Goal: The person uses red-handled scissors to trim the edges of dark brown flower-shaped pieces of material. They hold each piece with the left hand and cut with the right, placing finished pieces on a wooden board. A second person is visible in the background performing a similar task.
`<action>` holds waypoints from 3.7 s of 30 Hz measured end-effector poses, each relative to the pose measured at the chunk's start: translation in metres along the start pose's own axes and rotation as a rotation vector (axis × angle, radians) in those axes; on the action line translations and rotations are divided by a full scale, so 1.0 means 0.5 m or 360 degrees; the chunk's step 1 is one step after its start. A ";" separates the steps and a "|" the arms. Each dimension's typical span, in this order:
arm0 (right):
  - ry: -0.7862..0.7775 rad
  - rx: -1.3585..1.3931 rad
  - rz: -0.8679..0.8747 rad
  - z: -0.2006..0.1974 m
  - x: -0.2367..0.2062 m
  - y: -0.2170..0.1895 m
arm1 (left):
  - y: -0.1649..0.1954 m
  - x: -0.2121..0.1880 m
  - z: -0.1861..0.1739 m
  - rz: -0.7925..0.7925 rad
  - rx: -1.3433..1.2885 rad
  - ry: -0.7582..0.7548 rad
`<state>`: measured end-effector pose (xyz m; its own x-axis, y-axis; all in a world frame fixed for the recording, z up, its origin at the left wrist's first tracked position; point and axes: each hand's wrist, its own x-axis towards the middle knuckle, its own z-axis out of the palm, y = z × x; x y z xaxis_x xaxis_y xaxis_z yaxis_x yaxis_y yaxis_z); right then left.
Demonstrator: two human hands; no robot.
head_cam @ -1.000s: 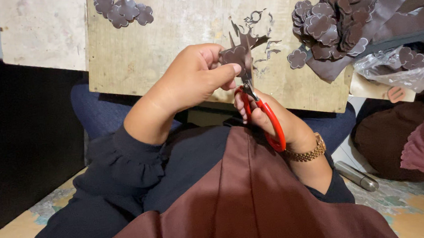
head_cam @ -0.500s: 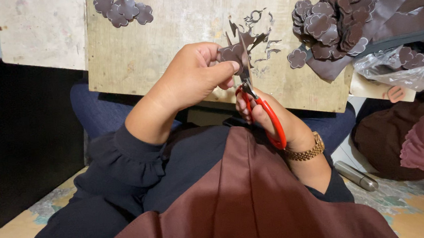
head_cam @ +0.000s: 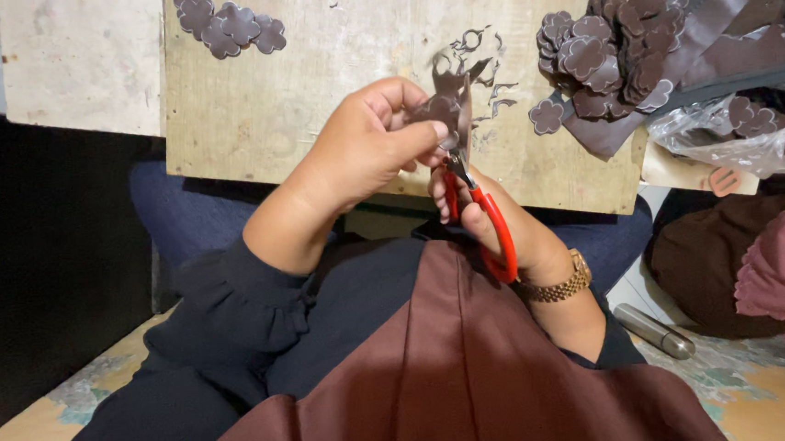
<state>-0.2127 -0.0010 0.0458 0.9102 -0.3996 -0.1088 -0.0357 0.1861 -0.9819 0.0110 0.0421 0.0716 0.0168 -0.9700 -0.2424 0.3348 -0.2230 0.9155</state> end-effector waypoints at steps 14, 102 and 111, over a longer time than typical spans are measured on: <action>0.0146 0.0079 0.0019 0.016 -0.009 -0.009 | 0.008 -0.010 0.016 -0.0035 -0.0137 0.0013; 0.0217 0.0331 0.0118 0.019 0.009 0.003 | -0.031 -0.007 0.018 -0.0079 -0.0249 0.0384; 0.0241 0.0347 0.0212 0.013 0.013 0.006 | -0.035 0.001 0.006 -0.0158 -0.0252 0.0411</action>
<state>-0.2041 0.0027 0.0430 0.8308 -0.4852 -0.2726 -0.0464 0.4278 -0.9027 0.0024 0.0454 0.0564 0.2088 -0.8832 -0.4198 0.4887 -0.2776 0.8271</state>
